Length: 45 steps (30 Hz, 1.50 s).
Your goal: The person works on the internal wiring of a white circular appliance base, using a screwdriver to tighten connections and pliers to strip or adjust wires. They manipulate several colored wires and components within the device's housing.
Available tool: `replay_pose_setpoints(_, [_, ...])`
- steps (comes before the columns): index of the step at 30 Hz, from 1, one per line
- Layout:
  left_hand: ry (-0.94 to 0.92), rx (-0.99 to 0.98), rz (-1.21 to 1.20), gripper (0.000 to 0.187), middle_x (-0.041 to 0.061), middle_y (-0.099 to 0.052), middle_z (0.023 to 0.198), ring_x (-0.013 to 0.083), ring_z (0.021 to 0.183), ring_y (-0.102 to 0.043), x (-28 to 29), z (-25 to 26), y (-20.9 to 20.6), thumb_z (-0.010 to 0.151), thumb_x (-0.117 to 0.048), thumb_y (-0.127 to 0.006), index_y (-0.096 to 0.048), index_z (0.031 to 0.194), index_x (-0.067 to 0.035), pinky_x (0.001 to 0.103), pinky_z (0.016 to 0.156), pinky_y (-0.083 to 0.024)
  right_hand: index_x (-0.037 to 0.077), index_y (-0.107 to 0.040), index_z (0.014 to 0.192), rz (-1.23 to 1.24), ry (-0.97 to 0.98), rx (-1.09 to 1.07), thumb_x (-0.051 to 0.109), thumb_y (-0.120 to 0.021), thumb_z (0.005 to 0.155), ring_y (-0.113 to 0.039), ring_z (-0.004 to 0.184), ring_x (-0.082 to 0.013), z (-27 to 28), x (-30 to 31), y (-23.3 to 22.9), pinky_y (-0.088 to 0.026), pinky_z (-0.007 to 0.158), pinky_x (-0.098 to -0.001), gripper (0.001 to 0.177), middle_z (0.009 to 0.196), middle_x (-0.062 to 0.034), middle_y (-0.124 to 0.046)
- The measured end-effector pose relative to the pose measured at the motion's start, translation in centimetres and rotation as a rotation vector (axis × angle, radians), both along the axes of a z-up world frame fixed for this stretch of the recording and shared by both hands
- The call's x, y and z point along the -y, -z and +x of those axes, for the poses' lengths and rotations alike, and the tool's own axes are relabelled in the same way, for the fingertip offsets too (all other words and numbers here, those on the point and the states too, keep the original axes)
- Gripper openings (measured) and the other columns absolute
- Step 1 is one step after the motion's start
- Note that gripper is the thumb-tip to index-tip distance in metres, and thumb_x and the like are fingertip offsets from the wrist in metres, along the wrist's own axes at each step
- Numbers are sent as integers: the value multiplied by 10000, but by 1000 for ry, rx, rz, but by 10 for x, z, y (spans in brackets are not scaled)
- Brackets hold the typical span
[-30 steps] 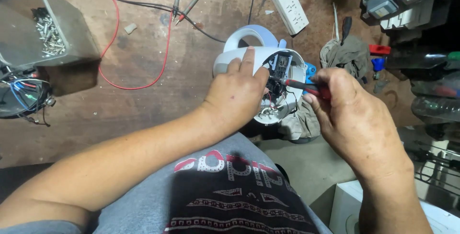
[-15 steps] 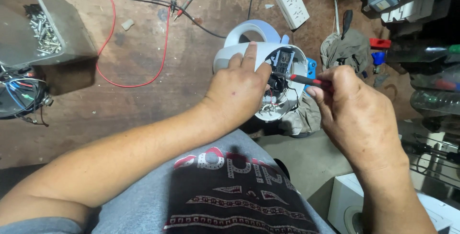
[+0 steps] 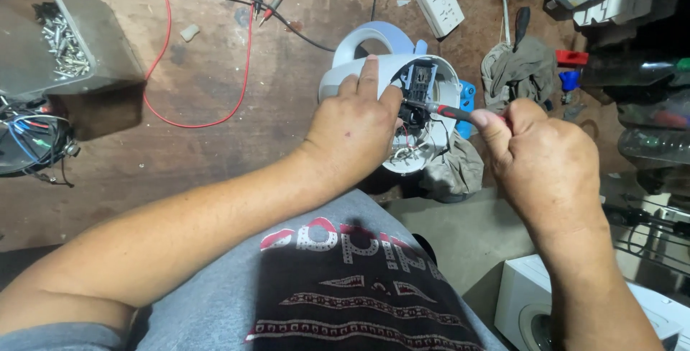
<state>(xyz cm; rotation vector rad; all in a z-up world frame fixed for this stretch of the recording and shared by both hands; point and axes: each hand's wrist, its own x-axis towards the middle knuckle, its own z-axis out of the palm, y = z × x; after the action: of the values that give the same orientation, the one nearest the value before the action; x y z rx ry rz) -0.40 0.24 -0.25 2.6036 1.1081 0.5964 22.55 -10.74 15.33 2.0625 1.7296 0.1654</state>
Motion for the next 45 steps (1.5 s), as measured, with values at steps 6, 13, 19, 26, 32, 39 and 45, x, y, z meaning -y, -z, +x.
replay_pose_setpoints(6, [32, 23, -5, 422, 349, -663, 1627, 396, 1097, -742, 5, 0, -1, 922, -511, -912, -765, 1178, -208, 481, 627, -632, 65, -530, 1527, -96, 14, -362, 303, -770, 1154, -808, 1064, -474, -45, -26, -47, -659, 779, -673, 504, 1370, -190, -802])
replay_pose_setpoints(13, [12, 3, -5, 455, 368, -679, 1609, 395, 1076, -769, -3, -1, -2, 924, -514, -919, -771, 1197, -181, 473, 682, -653, 207, -626, 1070, 46, -166, 135, 829, -554, 1361, -710, 641, -299, -7, -2, -9, -541, 522, -472, 690, 731, -25, -645])
replay_pose_setpoints(19, [29, 30, -25, 404, 340, -652, 1629, 390, 1086, -732, 1, 1, -3, 925, -505, -901, -761, 1163, -211, 471, 587, -633, 94, -502, 1582, -170, 107, -382, 350, -718, 1162, -799, 1064, -509, -46, -35, -47, -624, 786, -701, 538, 1274, -184, -818])
replay_pose_setpoints(26, [18, 33, -36, 463, 360, -660, 1634, 403, 1136, -761, -2, -4, -1, 911, -482, -926, -747, 1210, -177, 476, 669, -660, 79, -701, 1364, 68, 59, -331, 461, -806, 1220, -823, 929, -429, -41, -17, -22, -628, 766, -602, 421, 1073, -100, -863])
replay_pose_setpoints(32, [32, 43, -63, 452, 368, -648, 1644, 425, 1176, -757, -4, -5, 0, 930, -470, -912, -745, 1225, -170, 505, 713, -665, 45, -657, 1346, 160, 171, -454, 371, -782, 1235, -810, 972, -503, -56, -18, -19, -583, 838, -618, 367, 1067, -116, -878])
replay_pose_setpoints(39, [51, 118, -124, 403, 348, -695, 1599, 447, 1179, -727, -5, -19, -11, 890, -419, -927, -730, 1131, -162, 563, 673, -653, -35, -775, 1285, 331, -101, -1089, 285, -411, 1290, -680, 1538, -427, -68, -49, -22, -512, 1345, -542, 485, 1605, -318, -724])
replay_pose_setpoints(45, [134, 45, -292, 500, 351, -578, 1745, 485, 1458, -669, -6, -36, -19, 855, -314, -908, -755, 1306, -162, 596, 759, -705, 37, -867, 1191, 244, -324, -2036, 303, -659, 1109, -865, 1353, -543, -32, -65, 53, -772, 1211, -536, 348, 1513, -322, -742])
